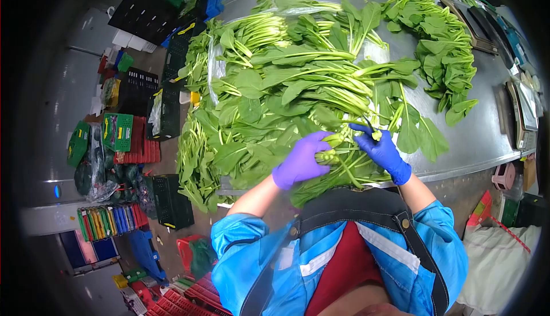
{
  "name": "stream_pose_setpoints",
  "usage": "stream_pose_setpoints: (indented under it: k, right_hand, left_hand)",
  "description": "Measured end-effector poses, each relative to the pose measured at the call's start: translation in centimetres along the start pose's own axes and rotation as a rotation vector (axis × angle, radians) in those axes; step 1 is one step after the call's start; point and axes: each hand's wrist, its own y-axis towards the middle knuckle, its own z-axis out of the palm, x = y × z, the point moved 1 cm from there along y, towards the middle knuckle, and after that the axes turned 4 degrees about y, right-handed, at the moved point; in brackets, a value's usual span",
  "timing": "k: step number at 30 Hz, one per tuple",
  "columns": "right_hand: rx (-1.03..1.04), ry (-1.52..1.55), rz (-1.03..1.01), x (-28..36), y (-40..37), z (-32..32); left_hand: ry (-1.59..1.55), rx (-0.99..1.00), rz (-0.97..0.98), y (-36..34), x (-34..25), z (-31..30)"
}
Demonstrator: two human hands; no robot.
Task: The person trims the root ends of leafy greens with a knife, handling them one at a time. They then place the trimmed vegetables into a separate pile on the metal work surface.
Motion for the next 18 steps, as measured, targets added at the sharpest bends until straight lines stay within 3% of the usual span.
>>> stream_pose_setpoints:
  k: [3,7,9,10,11,13,14,15,16,17,18]
  right_hand:
    - [0.210,0.164,-0.086,1.9,0.8,2.0]
    - [0.145,0.088,-0.099,-3.3,1.3,3.2]
    - [-0.073,0.238,0.089,-6.2,2.0,2.5]
    - [-0.146,0.203,0.301,-3.2,1.9,1.3]
    - [-0.130,0.214,0.394,-3.1,1.8,0.2]
    - [-0.119,0.189,0.316,-2.9,1.5,0.7]
    - [-0.108,0.264,0.188,-2.6,1.1,1.5]
    - [-0.099,0.339,0.056,-1.9,0.9,2.5]
    - [-0.066,0.198,-0.013,-1.3,1.0,3.1]
    - [0.008,0.158,0.051,-0.6,0.6,3.3]
    - [0.011,0.115,0.033,-0.1,0.7,3.3]
  left_hand:
    - [-0.168,0.036,-0.113,1.2,-1.9,-0.1]
    - [0.002,0.016,-0.197,0.4,-2.0,-1.5]
    - [0.225,-0.148,-0.185,-0.2,-2.1,-3.4]
    - [0.137,-0.227,-0.306,-0.2,-2.5,-4.2]
    - [0.135,-0.227,-0.307,0.0,-2.8,-5.0]
    - [0.712,-0.290,-0.023,0.2,-3.3,-6.3]
    - [0.393,-0.199,-0.011,-0.1,-1.6,-5.0]
    - [0.393,-0.201,-0.012,-0.1,-1.0,-3.8]
    - [0.048,-0.071,-0.070,0.3,-0.8,-2.4]
    - [-0.297,0.061,-0.123,0.7,-0.7,-1.1]
    - [-0.642,0.150,-0.352,1.5,-2.0,-1.0]
